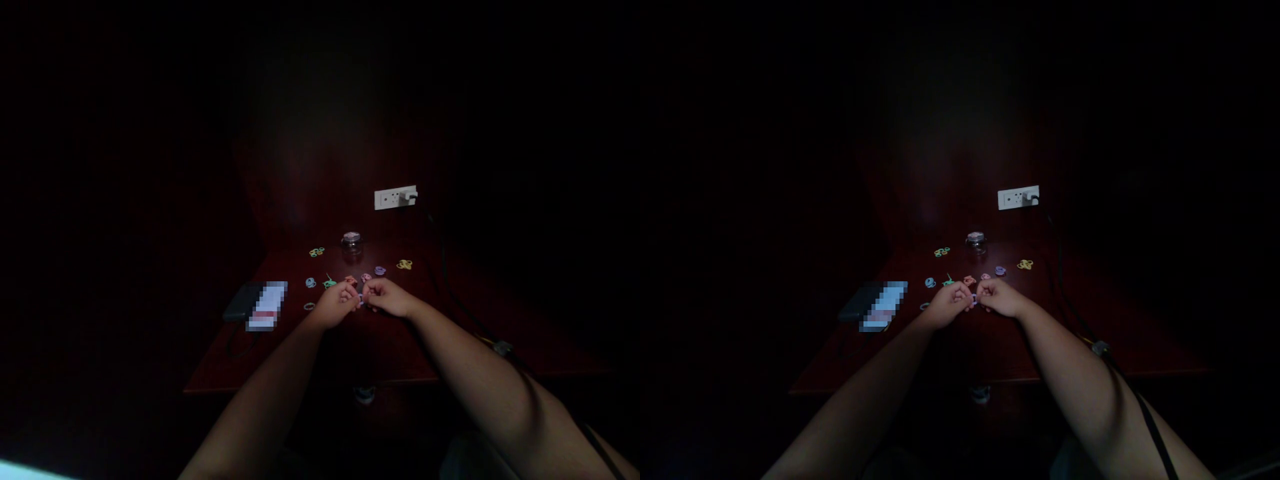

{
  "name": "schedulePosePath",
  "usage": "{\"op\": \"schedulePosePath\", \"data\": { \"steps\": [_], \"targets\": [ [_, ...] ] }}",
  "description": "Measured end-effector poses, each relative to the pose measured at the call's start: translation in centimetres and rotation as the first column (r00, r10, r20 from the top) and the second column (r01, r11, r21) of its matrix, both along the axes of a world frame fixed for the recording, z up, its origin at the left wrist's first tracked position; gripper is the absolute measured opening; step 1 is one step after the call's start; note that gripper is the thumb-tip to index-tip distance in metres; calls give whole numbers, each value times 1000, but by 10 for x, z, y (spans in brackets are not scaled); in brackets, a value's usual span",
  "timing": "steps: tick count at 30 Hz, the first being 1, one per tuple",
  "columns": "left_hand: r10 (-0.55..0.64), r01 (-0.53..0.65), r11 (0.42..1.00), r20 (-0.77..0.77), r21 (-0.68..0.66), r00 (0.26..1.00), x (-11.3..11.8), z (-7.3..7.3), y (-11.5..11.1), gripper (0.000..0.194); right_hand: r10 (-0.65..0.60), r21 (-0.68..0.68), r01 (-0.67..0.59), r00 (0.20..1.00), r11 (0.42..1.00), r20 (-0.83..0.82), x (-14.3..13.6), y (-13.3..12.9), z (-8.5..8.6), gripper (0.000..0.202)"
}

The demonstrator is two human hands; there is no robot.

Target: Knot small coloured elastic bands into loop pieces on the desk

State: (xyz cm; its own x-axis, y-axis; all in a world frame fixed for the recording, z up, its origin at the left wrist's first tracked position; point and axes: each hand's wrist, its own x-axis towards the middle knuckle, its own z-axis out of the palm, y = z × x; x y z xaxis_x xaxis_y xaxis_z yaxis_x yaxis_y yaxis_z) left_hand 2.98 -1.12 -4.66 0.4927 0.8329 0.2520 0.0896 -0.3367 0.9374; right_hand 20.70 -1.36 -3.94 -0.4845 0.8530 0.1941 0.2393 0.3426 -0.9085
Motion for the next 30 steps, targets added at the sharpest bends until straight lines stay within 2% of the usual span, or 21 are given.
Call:
{"op": "schedulePosePath", "data": {
  "steps": [4, 10, 20, 30],
  "targets": [
    [-19, 19, 1000, 8, -16, 1000, 1, -2, 1, 18, -6, -14, 6, 1000, 1000, 7, -1, -1, 0, 15],
    [-24, 24, 1000, 4, -12, 1000, 0, -2, 1, 17, 39, -34, -42, 997, 999, -67, -1, -1, 0, 22],
    [-25, 25, 1000, 4, -6, 1000, 1, -2, 2, 18, 21, 13, -20, 995, 1000, -99, -2, 0, -2, 25],
    [75, -69, 993, 59, -95, 995, 3, 12, -5, 15, 91, -60, -106, 974, 993, -210, -4, -3, -2, 40]
  ]
}}
